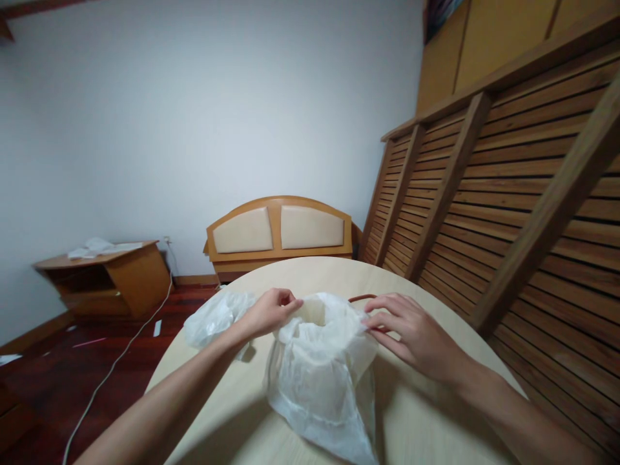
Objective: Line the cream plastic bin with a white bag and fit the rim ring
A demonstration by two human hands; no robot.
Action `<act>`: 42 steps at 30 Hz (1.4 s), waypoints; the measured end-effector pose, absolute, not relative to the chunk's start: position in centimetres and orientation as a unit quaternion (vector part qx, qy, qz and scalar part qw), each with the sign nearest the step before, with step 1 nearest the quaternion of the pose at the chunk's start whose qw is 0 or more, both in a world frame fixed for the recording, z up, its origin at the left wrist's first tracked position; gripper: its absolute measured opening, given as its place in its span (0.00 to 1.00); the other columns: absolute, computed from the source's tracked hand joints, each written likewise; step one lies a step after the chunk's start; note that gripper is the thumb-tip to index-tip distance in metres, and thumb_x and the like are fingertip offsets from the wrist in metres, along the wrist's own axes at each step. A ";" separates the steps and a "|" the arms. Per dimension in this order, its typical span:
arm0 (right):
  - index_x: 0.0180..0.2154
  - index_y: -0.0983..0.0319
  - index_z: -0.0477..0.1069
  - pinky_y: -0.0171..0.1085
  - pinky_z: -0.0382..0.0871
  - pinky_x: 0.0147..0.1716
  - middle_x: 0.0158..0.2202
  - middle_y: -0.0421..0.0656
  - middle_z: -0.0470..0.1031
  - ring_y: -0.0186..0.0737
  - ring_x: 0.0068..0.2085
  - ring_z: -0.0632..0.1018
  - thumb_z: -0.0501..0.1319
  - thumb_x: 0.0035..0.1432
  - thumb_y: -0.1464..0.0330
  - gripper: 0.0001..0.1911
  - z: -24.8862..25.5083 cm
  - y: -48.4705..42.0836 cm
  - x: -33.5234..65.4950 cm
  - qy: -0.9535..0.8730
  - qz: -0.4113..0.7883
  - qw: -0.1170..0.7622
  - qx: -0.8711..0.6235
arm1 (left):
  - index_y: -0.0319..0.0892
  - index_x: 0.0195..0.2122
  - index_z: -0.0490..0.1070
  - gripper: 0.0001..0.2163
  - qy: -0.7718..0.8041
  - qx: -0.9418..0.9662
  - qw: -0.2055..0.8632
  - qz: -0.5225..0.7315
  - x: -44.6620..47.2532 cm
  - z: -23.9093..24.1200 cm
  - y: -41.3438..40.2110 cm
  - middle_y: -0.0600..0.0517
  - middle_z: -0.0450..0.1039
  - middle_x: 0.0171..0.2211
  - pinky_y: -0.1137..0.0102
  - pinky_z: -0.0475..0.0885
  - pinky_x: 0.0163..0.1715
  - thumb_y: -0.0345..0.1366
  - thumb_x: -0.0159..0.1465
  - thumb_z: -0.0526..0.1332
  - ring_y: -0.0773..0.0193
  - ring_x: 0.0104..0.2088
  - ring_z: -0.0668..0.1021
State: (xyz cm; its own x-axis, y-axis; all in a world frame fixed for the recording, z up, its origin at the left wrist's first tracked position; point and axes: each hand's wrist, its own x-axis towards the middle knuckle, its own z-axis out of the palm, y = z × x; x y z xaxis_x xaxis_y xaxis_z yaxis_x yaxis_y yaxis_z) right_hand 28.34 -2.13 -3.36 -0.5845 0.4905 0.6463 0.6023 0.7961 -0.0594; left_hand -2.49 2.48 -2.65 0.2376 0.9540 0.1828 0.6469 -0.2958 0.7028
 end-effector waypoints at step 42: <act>0.31 0.58 0.73 0.41 0.66 0.35 0.29 0.38 0.79 0.41 0.31 0.79 0.63 0.63 0.66 0.07 -7.1 -9.0 24.3 -0.934 0.036 0.169 -0.312 | 0.44 0.53 0.70 0.12 0.279 0.893 -0.016 0.352 -1.9 -6.1 -3.7 0.43 0.75 0.50 0.56 0.68 0.55 0.37 0.68 0.59 0.53 0.52 0.75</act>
